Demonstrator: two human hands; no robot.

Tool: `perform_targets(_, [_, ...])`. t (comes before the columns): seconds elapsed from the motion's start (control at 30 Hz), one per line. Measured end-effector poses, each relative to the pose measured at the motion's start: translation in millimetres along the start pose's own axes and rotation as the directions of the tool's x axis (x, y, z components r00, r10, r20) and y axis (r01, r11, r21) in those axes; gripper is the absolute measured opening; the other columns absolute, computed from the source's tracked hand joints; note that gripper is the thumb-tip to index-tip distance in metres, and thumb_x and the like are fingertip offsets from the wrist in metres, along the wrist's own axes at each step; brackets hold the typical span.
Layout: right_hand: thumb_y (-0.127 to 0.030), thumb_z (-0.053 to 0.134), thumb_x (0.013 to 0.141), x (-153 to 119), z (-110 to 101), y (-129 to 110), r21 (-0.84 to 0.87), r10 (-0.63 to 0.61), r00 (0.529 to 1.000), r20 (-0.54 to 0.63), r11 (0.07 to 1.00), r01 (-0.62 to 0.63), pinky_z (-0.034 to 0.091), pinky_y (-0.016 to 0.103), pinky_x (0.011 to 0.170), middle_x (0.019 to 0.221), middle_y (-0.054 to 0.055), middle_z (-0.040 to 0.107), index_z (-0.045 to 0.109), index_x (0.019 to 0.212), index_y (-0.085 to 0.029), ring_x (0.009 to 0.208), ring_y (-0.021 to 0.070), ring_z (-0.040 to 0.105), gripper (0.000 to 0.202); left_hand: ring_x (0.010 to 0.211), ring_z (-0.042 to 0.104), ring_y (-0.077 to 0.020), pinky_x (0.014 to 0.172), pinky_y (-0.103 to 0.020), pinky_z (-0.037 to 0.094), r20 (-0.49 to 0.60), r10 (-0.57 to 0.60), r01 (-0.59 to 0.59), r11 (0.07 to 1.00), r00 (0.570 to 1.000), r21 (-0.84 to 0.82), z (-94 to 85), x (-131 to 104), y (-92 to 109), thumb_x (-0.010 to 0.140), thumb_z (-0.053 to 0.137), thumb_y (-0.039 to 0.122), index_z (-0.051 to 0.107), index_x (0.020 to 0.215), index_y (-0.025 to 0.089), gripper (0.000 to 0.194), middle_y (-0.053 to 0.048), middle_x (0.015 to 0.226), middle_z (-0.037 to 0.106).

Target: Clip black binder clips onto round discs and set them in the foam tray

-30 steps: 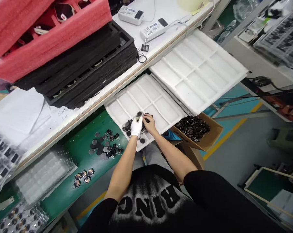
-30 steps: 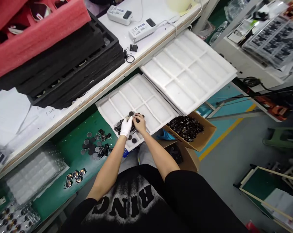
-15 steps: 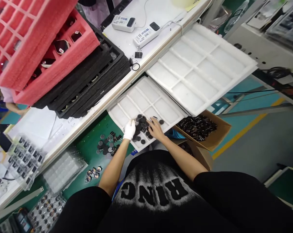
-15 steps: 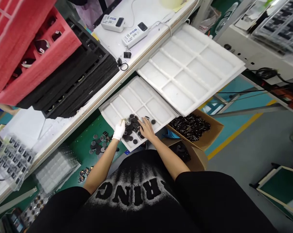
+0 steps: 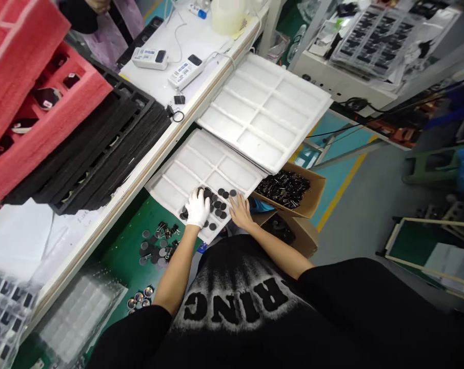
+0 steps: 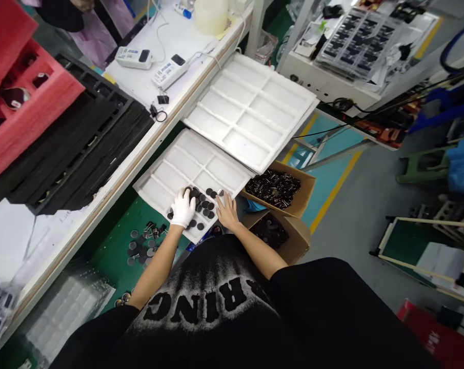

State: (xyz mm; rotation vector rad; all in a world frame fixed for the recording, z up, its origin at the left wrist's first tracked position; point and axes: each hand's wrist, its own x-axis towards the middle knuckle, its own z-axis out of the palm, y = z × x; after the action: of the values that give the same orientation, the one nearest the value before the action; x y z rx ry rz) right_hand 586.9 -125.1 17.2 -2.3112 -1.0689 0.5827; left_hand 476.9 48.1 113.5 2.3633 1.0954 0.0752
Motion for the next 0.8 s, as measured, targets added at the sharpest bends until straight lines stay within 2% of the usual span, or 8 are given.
perform_targets(0.07, [-0.037, 0.059, 0.100, -14, 5, 5, 0.006, 0.104, 0.993, -0.063, 0.995, -0.104, 0.021, 0.066, 0.122, 0.170, 0.013, 0.017, 0.036, 0.158, -0.024, 0.155, 0.0387, 0.019, 0.063, 0.156, 0.021, -0.0345, 0.128, -0.057, 0.013, -0.002, 0.047, -0.048, 0.998, 0.999, -0.033, 6.2, -16, 14, 0.101, 0.040, 0.037, 0.046, 0.150, 0.013, 0.055, -0.020, 0.165, 0.032])
perform_targets(0.17, [-0.038, 0.063, 0.098, -35, 13, 21, 0.053, 0.302, 0.941, -0.153, 0.953, -0.297, 0.031, 0.064, 0.119, 0.166, 0.013, 0.027, 0.040, 0.154, -0.024, 0.150, 0.0378, 0.031, 0.062, 0.155, 0.029, -0.0282, 0.129, -0.048, 0.020, 0.109, 0.188, -0.173, 0.976, 0.976, -0.131, 33.0, -35, 46, 0.102, 0.040, 0.037, 0.050, 0.147, 0.014, 0.052, -0.018, 0.162, 0.038])
perform_targets(0.27, [-0.037, 0.065, 0.097, -53, 11, 50, 0.134, 0.511, 0.830, -0.222, 0.860, -0.493, 0.041, 0.061, 0.112, 0.158, 0.013, 0.039, 0.048, 0.148, -0.022, 0.141, 0.0351, 0.044, 0.056, 0.147, 0.043, -0.0228, 0.125, -0.040, 0.033, 0.288, 0.332, -0.257, 0.928, 0.898, -0.270, 76.0, -44, 87, 0.101, 0.045, 0.036, 0.056, 0.142, 0.018, 0.046, -0.014, 0.154, 0.051])
perform_targets(0.37, [-0.037, 0.065, 0.097, -59, -2, 92, 0.227, 0.661, 0.689, -0.296, 0.750, -0.622, 0.046, 0.058, 0.108, 0.152, 0.013, 0.046, 0.052, 0.144, -0.021, 0.134, 0.0328, 0.051, 0.051, 0.138, 0.055, -0.0198, 0.119, -0.036, 0.042, 0.429, 0.369, -0.218, 0.907, 0.825, -0.361, 129.5, -34, 130, 0.101, 0.049, 0.035, 0.058, 0.139, 0.020, 0.042, -0.012, 0.145, 0.061])
perform_targets(0.47, [-0.037, 0.065, 0.097, -44, -26, 153, 0.305, 0.731, 0.573, -0.370, 0.679, -0.668, 0.044, 0.058, 0.110, 0.153, 0.013, 0.045, 0.052, 0.143, -0.021, 0.136, 0.0331, 0.049, 0.051, 0.132, 0.060, -0.0206, 0.114, -0.039, 0.047, 0.492, 0.268, -0.093, 0.932, 0.829, -0.350, 193.5, 8, 170, 0.103, 0.048, 0.035, 0.057, 0.140, 0.019, 0.041, -0.013, 0.143, 0.062])
perform_targets(0.6, [-0.037, 0.063, 0.098, 14, -62, 262, 0.371, 0.781, 0.467, -0.414, 0.614, -0.697, 0.041, 0.059, 0.112, 0.156, 0.013, 0.042, 0.051, 0.144, -0.022, 0.140, 0.0337, 0.044, 0.050, 0.133, 0.055, -0.0279, 0.113, -0.055, 0.044, 0.443, -0.023, 0.123, 0.972, 0.896, -0.198, 291.2, 103, 207, 0.100, 0.056, 0.044, 0.057, 0.138, 0.020, 0.045, -0.014, 0.148, 0.055])
perform_targets(0.7, [-0.038, 0.059, 0.100, 71, -75, 345, 0.397, 0.791, 0.469, -0.392, 0.606, -0.689, 0.041, 0.056, 0.111, 0.151, 0.012, 0.047, 0.055, 0.140, -0.021, 0.138, 0.0319, 0.046, 0.044, 0.134, 0.053, -0.0287, 0.113, -0.055, 0.043, 0.385, -0.211, 0.253, 0.965, 0.899, -0.063, 363.7, 169, 211, 0.098, 0.060, 0.045, 0.059, 0.136, 0.021, 0.045, -0.012, 0.147, 0.054])
perform_targets(0.8, [-0.039, 0.056, 0.099, 122, -67, 400, 0.411, 0.786, 0.498, -0.367, 0.617, -0.671, 0.032, 0.062, 0.114, 0.149, 0.014, 0.049, 0.060, 0.134, -0.020, 0.140, 0.0353, 0.040, 0.040, 0.130, 0.056, -0.0285, 0.111, -0.055, 0.045, 0.368, -0.314, 0.325, 0.945, 0.875, 0.034, 423.6, 209, 202, 0.098, 0.060, 0.045, 0.058, 0.136, 0.019, 0.046, -0.013, 0.144, 0.056])
